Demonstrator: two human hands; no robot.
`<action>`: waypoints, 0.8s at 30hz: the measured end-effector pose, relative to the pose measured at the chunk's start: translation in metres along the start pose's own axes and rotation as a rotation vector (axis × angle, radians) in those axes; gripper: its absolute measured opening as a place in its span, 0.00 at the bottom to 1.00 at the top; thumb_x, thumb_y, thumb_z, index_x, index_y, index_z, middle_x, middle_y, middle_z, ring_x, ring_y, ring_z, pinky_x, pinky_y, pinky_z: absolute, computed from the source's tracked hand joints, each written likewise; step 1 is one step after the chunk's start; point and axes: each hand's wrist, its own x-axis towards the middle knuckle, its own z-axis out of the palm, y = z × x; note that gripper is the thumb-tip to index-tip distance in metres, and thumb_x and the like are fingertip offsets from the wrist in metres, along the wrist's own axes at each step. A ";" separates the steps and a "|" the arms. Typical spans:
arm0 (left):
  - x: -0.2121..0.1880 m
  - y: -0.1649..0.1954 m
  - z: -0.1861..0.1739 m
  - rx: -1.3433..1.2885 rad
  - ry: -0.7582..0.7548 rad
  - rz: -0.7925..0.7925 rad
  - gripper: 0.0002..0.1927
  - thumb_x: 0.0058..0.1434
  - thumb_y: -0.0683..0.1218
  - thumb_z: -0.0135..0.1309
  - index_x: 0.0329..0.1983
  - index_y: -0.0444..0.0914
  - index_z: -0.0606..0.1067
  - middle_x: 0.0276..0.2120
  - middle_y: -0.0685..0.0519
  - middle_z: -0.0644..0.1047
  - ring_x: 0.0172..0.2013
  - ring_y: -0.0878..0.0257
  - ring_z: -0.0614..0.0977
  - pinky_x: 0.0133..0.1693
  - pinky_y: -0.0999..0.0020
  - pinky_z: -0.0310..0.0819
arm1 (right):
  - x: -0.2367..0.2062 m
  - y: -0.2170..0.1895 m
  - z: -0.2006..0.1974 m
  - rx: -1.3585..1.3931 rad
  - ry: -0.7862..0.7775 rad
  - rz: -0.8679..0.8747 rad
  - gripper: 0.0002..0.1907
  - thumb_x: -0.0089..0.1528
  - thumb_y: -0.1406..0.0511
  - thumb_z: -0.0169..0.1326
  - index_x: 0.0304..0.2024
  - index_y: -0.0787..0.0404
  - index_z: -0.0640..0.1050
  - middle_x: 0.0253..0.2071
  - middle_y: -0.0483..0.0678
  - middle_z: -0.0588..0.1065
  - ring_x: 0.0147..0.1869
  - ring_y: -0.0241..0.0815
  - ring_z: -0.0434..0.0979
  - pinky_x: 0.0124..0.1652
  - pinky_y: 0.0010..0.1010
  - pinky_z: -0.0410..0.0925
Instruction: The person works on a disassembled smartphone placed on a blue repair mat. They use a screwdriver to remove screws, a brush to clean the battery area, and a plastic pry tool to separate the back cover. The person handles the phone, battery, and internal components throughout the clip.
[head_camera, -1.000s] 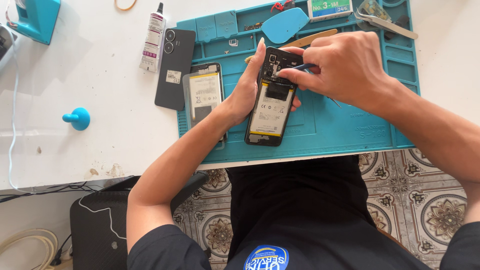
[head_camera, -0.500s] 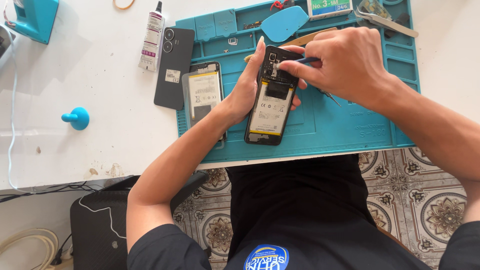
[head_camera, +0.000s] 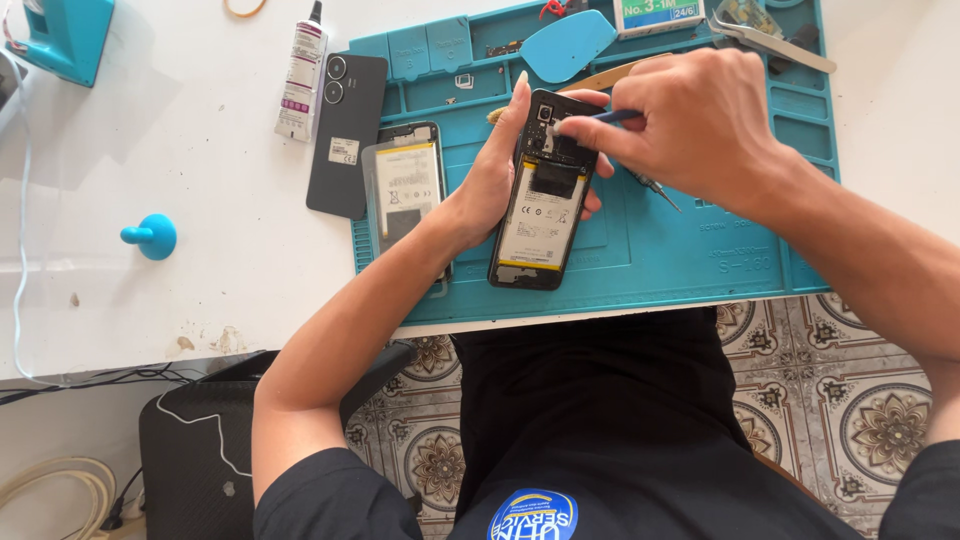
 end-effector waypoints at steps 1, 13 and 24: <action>0.001 0.000 0.000 -0.010 -0.019 0.005 0.44 0.71 0.73 0.22 0.73 0.37 0.62 0.43 0.41 0.80 0.38 0.54 0.86 0.43 0.57 0.86 | 0.000 0.000 0.000 0.014 -0.017 0.004 0.28 0.68 0.43 0.61 0.25 0.55 0.83 0.21 0.40 0.74 0.20 0.36 0.69 0.23 0.31 0.58; 0.000 -0.002 -0.001 0.017 0.032 0.008 0.44 0.69 0.73 0.23 0.73 0.38 0.61 0.42 0.43 0.80 0.37 0.54 0.87 0.40 0.58 0.87 | 0.001 -0.003 0.002 0.042 -0.081 0.016 0.31 0.67 0.43 0.59 0.20 0.56 0.80 0.19 0.40 0.74 0.18 0.38 0.69 0.22 0.32 0.58; 0.001 -0.003 -0.003 0.022 0.022 0.012 0.43 0.69 0.73 0.22 0.71 0.39 0.63 0.41 0.43 0.80 0.36 0.56 0.87 0.38 0.61 0.87 | 0.003 0.000 -0.002 0.094 -0.107 0.026 0.29 0.65 0.43 0.61 0.20 0.55 0.81 0.18 0.40 0.74 0.18 0.38 0.69 0.21 0.31 0.58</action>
